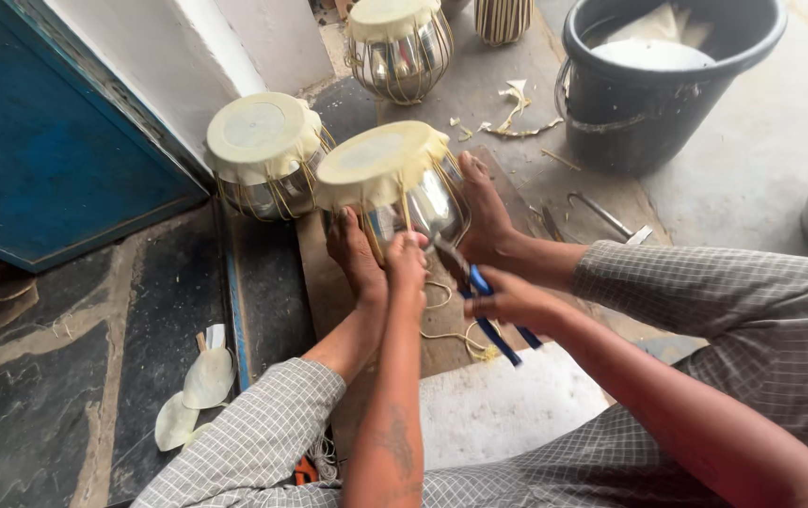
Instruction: The person is assembling a small drum by securing a skin head to a metal shell using rope and pliers. They wrap the rope around the drum, tighten it with pliers, and tie off the ends. The person then uses a wooden stick to tap the drumhead.
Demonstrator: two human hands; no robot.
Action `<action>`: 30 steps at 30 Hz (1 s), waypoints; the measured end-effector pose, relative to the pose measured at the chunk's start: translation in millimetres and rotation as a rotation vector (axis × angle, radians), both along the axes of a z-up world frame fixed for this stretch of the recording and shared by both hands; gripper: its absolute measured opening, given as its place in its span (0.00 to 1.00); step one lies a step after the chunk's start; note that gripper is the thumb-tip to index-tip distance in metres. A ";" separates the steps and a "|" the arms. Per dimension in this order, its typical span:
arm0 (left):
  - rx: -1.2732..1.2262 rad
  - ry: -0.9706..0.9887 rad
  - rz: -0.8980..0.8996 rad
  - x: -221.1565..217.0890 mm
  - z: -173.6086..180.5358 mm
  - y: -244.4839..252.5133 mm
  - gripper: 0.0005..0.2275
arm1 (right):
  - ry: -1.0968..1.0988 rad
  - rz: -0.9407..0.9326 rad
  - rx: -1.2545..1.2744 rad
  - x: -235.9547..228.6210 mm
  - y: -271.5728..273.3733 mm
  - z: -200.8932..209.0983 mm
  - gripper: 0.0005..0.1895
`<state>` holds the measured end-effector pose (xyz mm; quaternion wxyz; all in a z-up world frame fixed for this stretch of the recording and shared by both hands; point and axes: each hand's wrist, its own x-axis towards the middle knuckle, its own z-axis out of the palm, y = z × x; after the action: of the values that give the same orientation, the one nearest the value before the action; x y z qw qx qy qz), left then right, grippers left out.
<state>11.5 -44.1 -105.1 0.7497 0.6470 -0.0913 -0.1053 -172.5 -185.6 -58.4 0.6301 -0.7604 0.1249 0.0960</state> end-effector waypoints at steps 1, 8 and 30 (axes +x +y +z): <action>-0.058 -0.010 0.031 -8.6 15.3 10.4 0.16 | -0.017 -0.060 -0.018 7.4 -0.2 10.8 0.24; 0.444 -1.083 0.285 -24.2 68.9 60.9 0.36 | -0.032 -0.124 -0.268 60.7 -4.7 3.2 0.26; 0.431 -1.169 0.179 4.7 110.1 62.3 0.51 | -0.157 -0.235 -0.894 188.8 74.3 -56.9 0.13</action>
<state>16.2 18.2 5.0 0.4346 0.7394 -0.4082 0.3129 16.2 -111.4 -115.3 0.2551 -0.9428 0.1913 -0.0972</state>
